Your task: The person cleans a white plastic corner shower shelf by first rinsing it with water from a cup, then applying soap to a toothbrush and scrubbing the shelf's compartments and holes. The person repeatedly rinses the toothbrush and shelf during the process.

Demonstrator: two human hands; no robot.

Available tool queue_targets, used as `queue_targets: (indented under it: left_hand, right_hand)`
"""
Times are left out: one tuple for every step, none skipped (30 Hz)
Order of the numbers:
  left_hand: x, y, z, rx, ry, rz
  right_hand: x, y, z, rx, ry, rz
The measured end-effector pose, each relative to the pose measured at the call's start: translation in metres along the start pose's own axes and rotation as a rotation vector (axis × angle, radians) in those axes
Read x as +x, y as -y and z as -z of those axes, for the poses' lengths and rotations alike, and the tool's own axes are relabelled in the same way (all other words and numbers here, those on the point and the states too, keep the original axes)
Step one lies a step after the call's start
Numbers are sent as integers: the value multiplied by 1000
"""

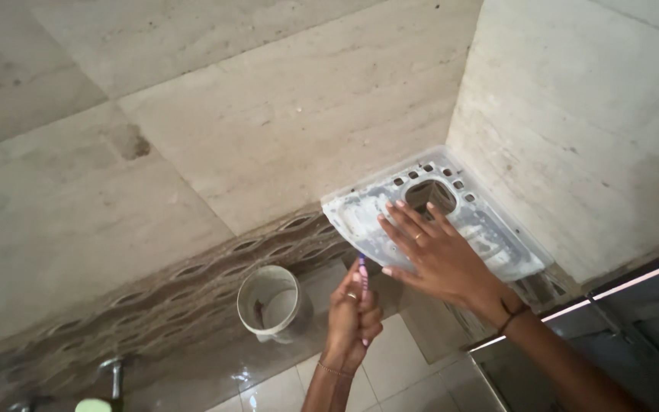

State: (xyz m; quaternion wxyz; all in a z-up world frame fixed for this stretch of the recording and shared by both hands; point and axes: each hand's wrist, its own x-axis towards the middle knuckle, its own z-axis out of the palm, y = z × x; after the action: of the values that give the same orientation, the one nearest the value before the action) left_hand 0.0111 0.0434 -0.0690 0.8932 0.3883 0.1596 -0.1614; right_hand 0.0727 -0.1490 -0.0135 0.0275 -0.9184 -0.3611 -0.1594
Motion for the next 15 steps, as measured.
queue_targets:
  left_hand:
    - [0, 0, 0, -53, 6, -12]
    - [-2, 1, 0, -54, 38, -38]
    - [-6, 2, 1, -56, 70, -65]
    - [-6, -1, 1, -59, 107, -100]
    - [-7, -3, 1, 2, 80, -54]
    - [-9, -5, 3, 62, 53, -11]
    - [-10, -6, 4, 121, 25, 32]
    - [-8, -10, 5, 126, 0, 56]
    - [-5, -12, 6, 131, -24, 79]
    - [-2, -14, 7, 137, -51, 108]
    - [3, -15, 8, 122, 1, 56]
    - [5, -15, 10, 104, 47, 10]
    - [5, -14, 11, 86, 94, -37]
    - [4, -15, 13, 123, 53, 4]
    - [3, -17, 14, 160, 12, 45]
  right_hand:
    - [0, -1, -1, 1, 9, -12]
    - [-2, 0, -1, 4, 23, -24]
    - [-4, 1, -2, 7, 37, -36]
    - [-1, 0, -1, 4, 47, -37]
    - [0, 0, 0, 1, 57, -37]
    - [1, 0, 0, -2, 67, -35]
    - [1, 1, 0, -6, 40, -19]
    - [1, 2, 0, -11, 10, -6]
    - [3, 1, -1, -16, -20, 8]
    - [3, 0, -2, -12, -17, 7]
    - [3, -2, -2, -8, -14, 6]
    - [0, 0, -3, 2, -5, 6]
    - [-2, 2, -4, 3, 24, -12]
    - [-1, 1, -4, 3, 46, -25]
    - [0, 1, -3, 4, 69, -38]
